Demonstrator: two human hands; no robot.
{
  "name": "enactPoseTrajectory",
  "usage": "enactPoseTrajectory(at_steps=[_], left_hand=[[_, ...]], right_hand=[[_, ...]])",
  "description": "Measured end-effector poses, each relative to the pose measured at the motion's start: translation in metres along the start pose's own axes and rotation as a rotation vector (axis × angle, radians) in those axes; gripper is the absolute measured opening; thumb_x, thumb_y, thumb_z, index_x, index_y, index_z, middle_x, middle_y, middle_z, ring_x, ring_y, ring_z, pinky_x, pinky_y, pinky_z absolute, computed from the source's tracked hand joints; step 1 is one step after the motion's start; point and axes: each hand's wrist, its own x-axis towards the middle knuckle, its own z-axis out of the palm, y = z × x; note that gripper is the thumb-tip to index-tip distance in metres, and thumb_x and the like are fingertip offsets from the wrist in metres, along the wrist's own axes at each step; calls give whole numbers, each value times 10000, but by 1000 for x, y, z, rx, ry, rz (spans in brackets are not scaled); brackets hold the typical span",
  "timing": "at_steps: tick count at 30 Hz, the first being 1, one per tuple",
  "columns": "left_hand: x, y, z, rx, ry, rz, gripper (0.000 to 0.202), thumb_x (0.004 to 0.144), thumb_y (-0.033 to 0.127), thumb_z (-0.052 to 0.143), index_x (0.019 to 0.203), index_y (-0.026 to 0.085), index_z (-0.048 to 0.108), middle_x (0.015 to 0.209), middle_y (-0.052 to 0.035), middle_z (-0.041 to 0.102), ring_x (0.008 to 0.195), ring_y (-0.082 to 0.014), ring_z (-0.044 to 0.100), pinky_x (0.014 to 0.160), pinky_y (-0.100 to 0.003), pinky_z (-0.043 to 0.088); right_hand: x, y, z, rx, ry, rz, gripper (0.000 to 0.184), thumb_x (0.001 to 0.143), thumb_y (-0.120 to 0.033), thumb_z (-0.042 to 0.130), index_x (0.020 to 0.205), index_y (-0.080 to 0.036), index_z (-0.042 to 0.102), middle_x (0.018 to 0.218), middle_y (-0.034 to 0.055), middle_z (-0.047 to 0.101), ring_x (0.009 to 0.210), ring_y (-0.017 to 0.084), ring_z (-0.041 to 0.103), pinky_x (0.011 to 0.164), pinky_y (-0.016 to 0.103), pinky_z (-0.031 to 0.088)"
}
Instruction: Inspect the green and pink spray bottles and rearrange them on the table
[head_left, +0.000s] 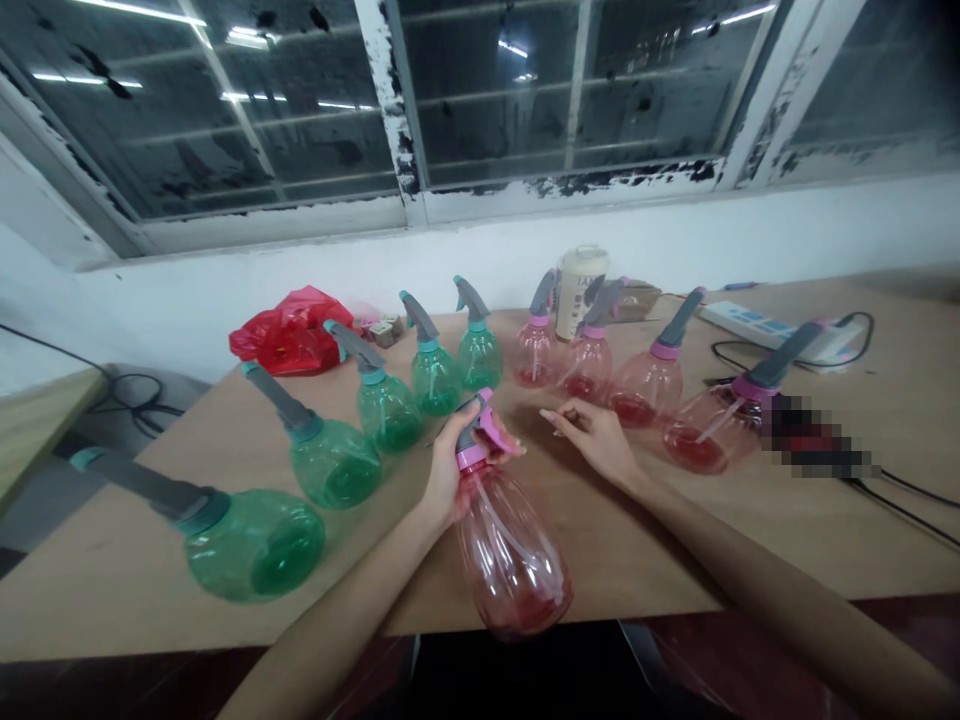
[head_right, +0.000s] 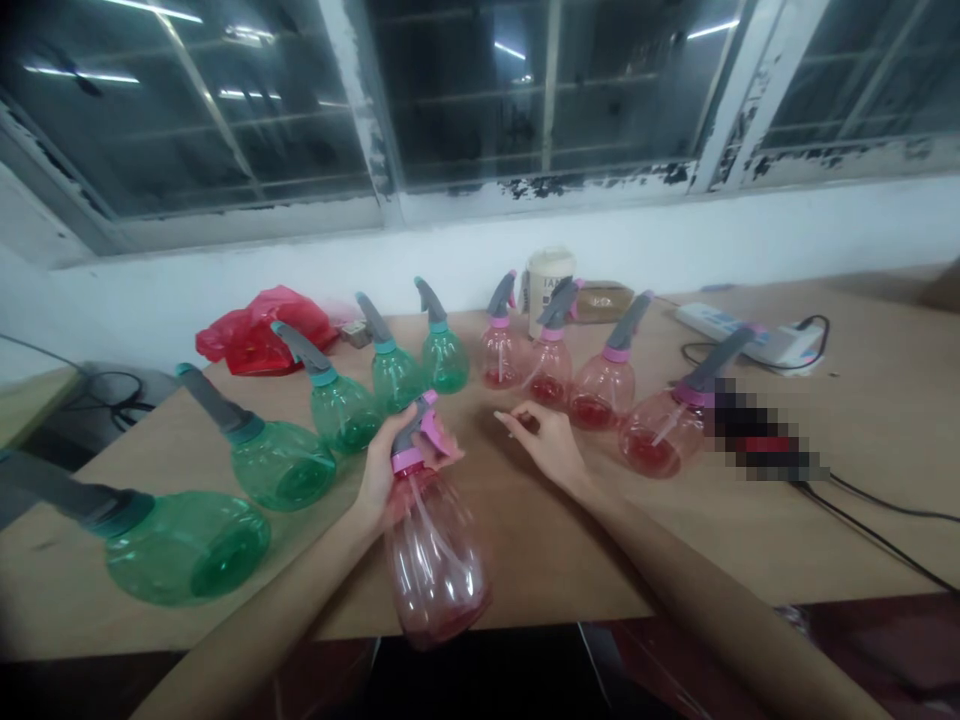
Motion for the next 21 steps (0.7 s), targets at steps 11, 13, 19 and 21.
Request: enactPoseTrajectory(at_steps=[11, 13, 19, 21], left_hand=[[6, 4, -1, -77, -10, -59, 452, 851, 487, 443, 846, 92, 663, 863, -150, 712, 843, -255, 687, 707, -304, 525], [7, 4, -2, -82, -16, -62, 453, 850, 490, 443, 848, 93, 661, 867, -150, 711, 848, -255, 687, 709, -302, 525], [6, 4, -1, -77, -13, -66, 462, 853, 490, 435, 851, 88, 663, 870, -155, 709, 860, -266, 684, 697, -308, 532], [6, 4, 0, -78, -4, -69, 460, 848, 491, 440, 857, 90, 664, 868, -157, 710, 874, -271, 681, 699, -313, 532]], right_hand=[[1, -2, -2, 1, 5, -5, 375, 804, -548, 530, 671, -203, 595, 607, 8, 648, 579, 162, 595, 598, 262, 427], [1, -1, -2, -4, 6, -7, 378, 805, -548, 528, 672, -202, 598, 608, 9, 648, 581, 162, 593, 599, 262, 427], [0, -1, -2, -7, 7, 4, 359, 804, -532, 545, 677, -201, 605, 608, 0, 642, 586, 155, 593, 606, 256, 420], [0, -1, -2, -3, 7, 5, 361, 803, -534, 544, 675, -202, 602, 614, 2, 645, 591, 159, 599, 608, 258, 423]])
